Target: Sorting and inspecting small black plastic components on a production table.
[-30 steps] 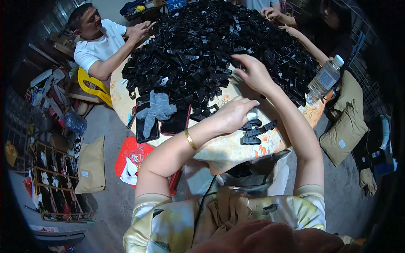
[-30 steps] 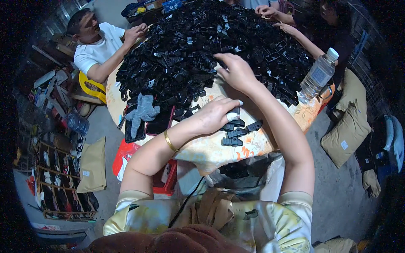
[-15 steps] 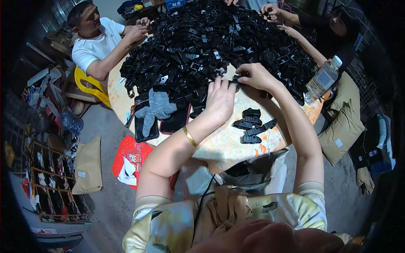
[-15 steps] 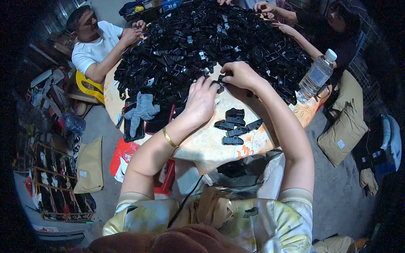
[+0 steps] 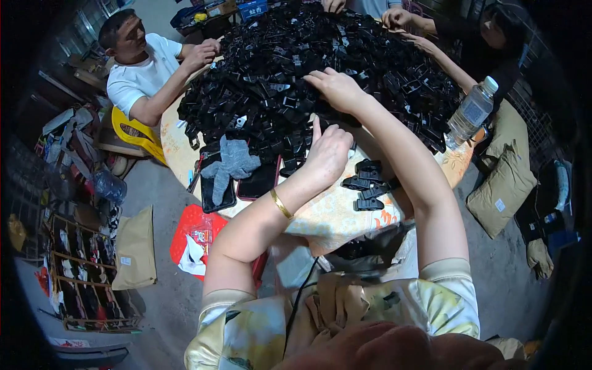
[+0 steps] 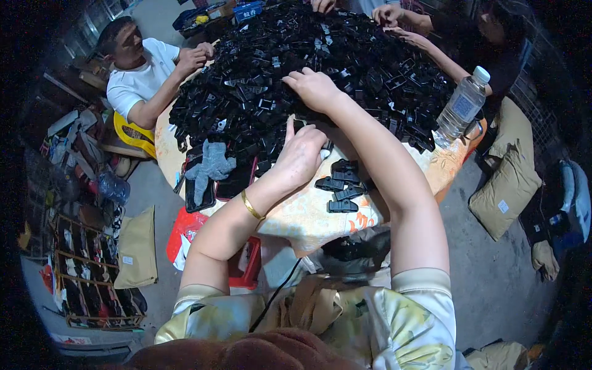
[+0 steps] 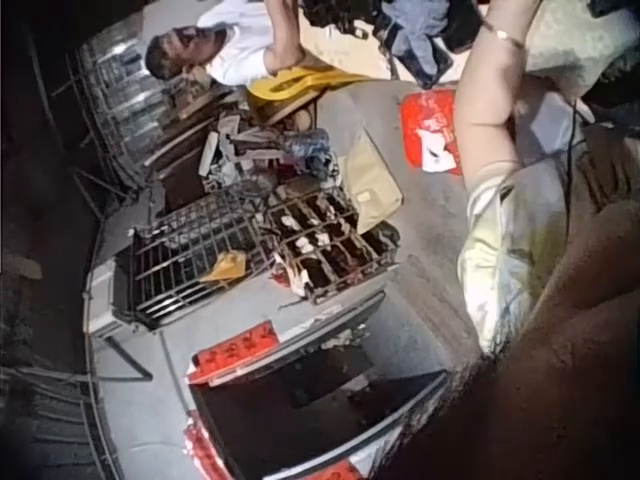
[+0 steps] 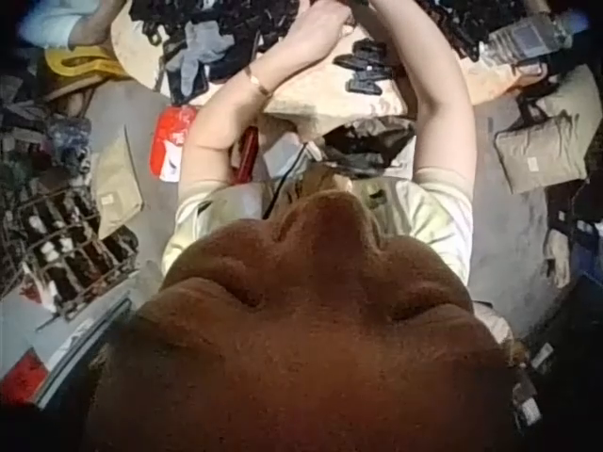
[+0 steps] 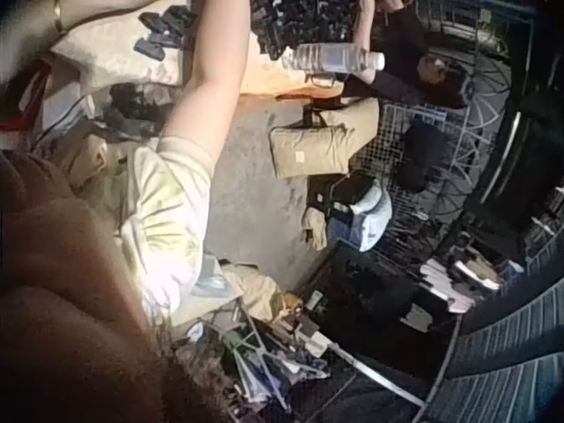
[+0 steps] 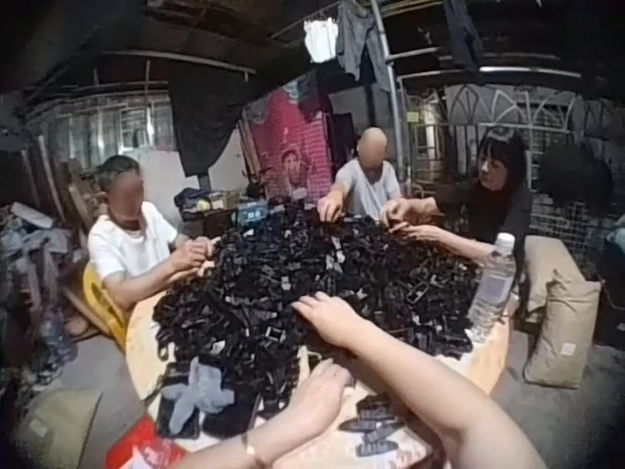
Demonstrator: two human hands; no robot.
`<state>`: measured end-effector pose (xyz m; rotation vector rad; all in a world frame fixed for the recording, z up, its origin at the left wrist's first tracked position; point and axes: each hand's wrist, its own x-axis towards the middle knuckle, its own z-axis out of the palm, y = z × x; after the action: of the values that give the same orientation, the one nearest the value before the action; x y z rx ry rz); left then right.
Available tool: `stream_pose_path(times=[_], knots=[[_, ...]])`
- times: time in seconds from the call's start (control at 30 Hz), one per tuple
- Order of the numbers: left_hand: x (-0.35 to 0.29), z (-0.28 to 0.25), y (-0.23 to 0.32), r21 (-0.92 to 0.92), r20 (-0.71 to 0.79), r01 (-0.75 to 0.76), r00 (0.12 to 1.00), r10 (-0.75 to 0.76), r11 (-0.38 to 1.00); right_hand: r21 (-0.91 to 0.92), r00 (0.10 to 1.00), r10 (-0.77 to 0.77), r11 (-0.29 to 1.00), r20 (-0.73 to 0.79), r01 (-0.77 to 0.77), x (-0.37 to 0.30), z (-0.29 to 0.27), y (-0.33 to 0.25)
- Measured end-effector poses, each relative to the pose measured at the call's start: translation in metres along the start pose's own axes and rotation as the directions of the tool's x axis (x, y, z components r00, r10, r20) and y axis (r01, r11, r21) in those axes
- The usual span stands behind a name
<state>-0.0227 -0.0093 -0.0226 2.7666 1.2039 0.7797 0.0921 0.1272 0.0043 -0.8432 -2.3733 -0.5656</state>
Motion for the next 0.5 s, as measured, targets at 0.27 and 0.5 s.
stream_pose_path(times=[0.27, 0.5], knots=[[0.008, -0.001, -0.003, -0.418, -0.246, 0.128, 0.937, -0.248, 0.899, 0.226, 0.963, 0.253, 0.947, -0.089, -0.228, -0.019, -0.021, 0.010], [0.014, -0.009, -0.020, -0.975, 0.223, 0.198, 0.828, -0.514, -0.104, 0.774, 0.806, 0.449, 0.317, 0.387, -0.548, -0.067, -0.104, -0.011]])
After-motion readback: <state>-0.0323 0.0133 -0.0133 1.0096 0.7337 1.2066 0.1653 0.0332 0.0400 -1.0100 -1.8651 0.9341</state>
